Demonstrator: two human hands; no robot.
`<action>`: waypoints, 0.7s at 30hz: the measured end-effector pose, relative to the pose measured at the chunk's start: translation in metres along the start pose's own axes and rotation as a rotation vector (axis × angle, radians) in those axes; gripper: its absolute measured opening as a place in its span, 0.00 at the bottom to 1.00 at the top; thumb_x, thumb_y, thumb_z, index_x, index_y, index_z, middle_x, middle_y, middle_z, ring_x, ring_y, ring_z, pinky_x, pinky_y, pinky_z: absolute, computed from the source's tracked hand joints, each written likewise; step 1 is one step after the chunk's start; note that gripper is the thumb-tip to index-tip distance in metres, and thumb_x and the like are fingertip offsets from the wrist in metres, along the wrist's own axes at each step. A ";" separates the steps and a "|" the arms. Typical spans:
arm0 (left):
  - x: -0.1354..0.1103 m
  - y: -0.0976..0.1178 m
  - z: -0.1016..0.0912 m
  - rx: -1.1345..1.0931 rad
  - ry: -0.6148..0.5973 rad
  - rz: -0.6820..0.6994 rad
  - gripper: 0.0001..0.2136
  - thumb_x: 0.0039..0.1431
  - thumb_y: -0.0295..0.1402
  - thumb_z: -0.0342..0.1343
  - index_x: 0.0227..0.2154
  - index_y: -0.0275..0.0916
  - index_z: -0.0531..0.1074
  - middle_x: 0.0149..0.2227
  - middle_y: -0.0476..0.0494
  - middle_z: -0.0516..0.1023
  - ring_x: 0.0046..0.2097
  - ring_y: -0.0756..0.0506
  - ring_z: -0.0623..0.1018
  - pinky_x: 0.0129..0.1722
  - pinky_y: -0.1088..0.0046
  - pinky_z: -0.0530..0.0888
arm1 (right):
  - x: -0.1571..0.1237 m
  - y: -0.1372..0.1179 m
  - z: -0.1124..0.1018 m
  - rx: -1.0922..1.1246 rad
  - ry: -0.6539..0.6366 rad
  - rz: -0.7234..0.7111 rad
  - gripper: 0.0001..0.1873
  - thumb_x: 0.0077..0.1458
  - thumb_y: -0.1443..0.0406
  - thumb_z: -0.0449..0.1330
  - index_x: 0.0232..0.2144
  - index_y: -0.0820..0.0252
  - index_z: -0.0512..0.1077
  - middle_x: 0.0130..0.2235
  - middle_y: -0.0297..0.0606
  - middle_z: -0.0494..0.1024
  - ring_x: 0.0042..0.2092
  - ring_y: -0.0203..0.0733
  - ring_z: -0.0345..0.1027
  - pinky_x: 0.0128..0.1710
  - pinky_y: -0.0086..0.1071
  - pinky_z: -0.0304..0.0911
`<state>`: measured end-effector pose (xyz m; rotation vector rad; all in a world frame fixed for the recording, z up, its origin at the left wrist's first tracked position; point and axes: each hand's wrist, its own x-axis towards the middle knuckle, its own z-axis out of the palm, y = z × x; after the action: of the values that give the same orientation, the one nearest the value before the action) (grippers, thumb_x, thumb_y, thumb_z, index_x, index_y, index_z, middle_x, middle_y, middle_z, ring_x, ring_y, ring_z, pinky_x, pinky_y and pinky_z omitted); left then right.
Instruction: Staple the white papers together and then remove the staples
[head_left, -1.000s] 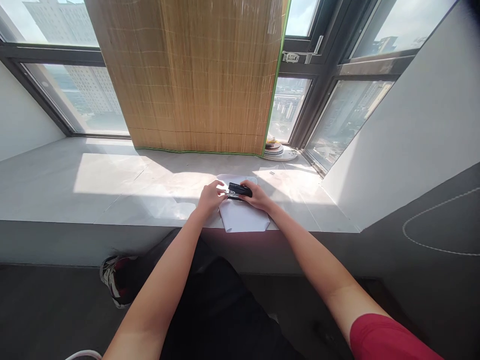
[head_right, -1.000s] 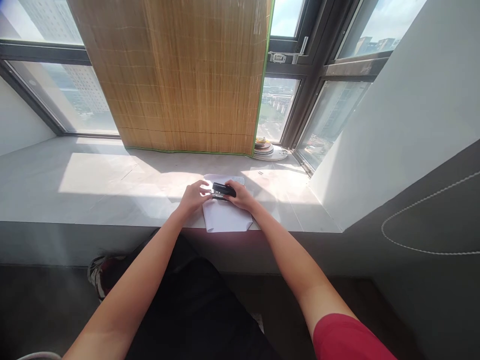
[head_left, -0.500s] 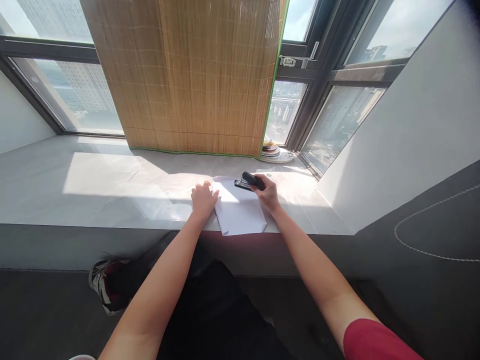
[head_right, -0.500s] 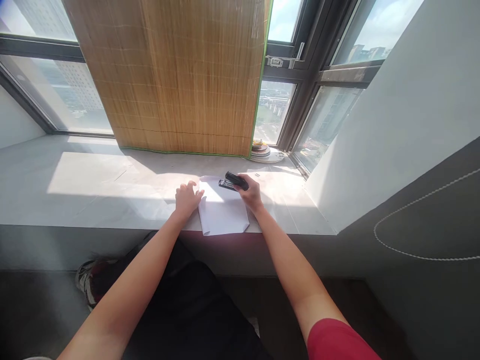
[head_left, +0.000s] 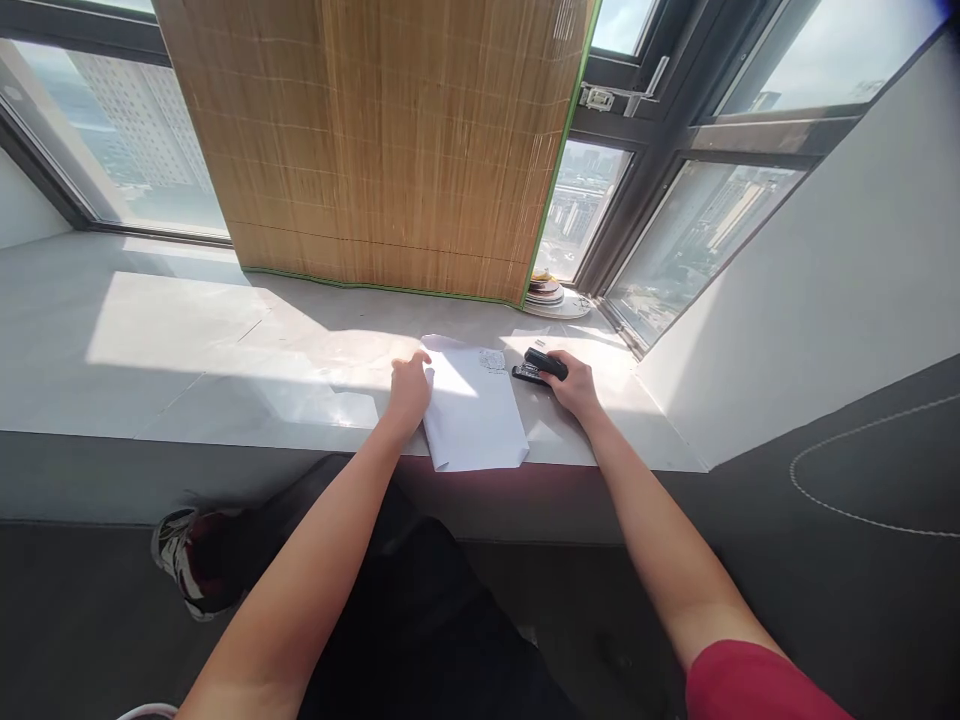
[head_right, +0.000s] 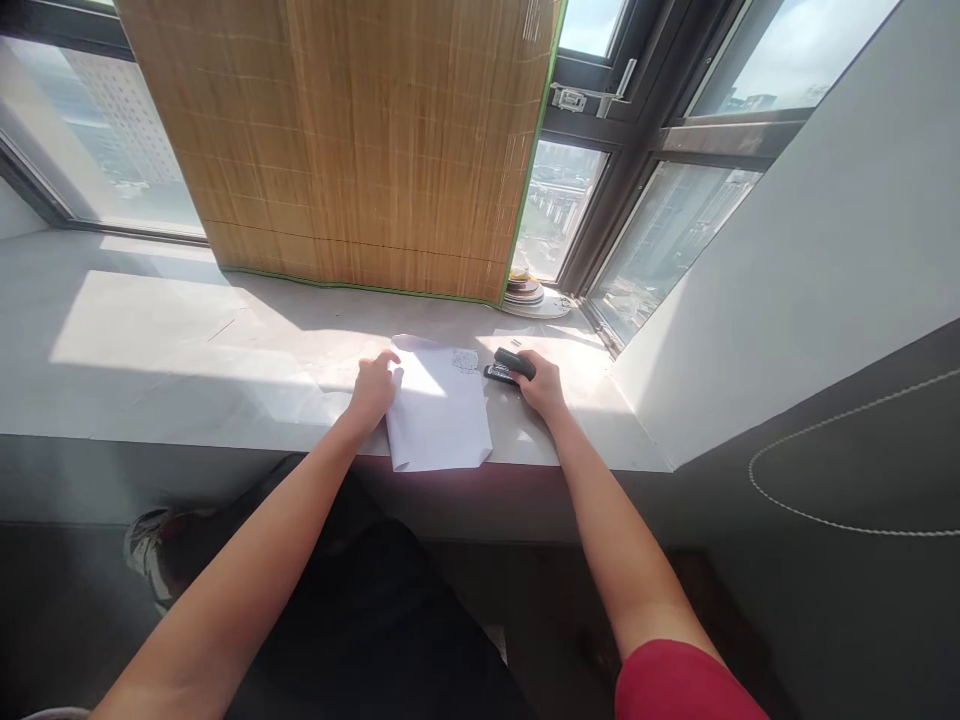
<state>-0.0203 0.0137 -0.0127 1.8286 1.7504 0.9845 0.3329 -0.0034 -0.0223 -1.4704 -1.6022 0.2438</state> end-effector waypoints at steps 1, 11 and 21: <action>0.000 0.001 -0.003 -0.058 -0.033 -0.002 0.13 0.64 0.27 0.55 0.48 0.43 0.78 0.47 0.37 0.78 0.46 0.38 0.80 0.51 0.58 0.76 | 0.000 -0.001 0.001 -0.001 -0.007 -0.002 0.20 0.51 0.55 0.67 0.45 0.56 0.79 0.46 0.45 0.85 0.48 0.58 0.78 0.56 0.56 0.72; 0.000 0.014 -0.016 -0.275 -0.100 -0.029 0.08 0.52 0.32 0.64 0.36 0.41 0.82 0.48 0.41 0.86 0.52 0.37 0.82 0.51 0.63 0.78 | -0.001 -0.003 0.003 0.009 -0.057 -0.025 0.21 0.52 0.56 0.66 0.47 0.56 0.78 0.47 0.45 0.84 0.49 0.57 0.78 0.58 0.56 0.71; 0.002 0.016 -0.010 -0.450 -0.065 -0.016 0.22 0.51 0.24 0.59 0.49 0.40 0.85 0.60 0.41 0.83 0.61 0.36 0.80 0.59 0.62 0.78 | 0.000 -0.002 0.004 0.012 -0.055 -0.042 0.20 0.52 0.55 0.66 0.46 0.55 0.78 0.46 0.43 0.85 0.48 0.57 0.78 0.56 0.56 0.71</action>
<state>-0.0174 0.0123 0.0061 1.5358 1.3641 1.1840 0.3288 -0.0019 -0.0235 -1.4305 -1.6707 0.2711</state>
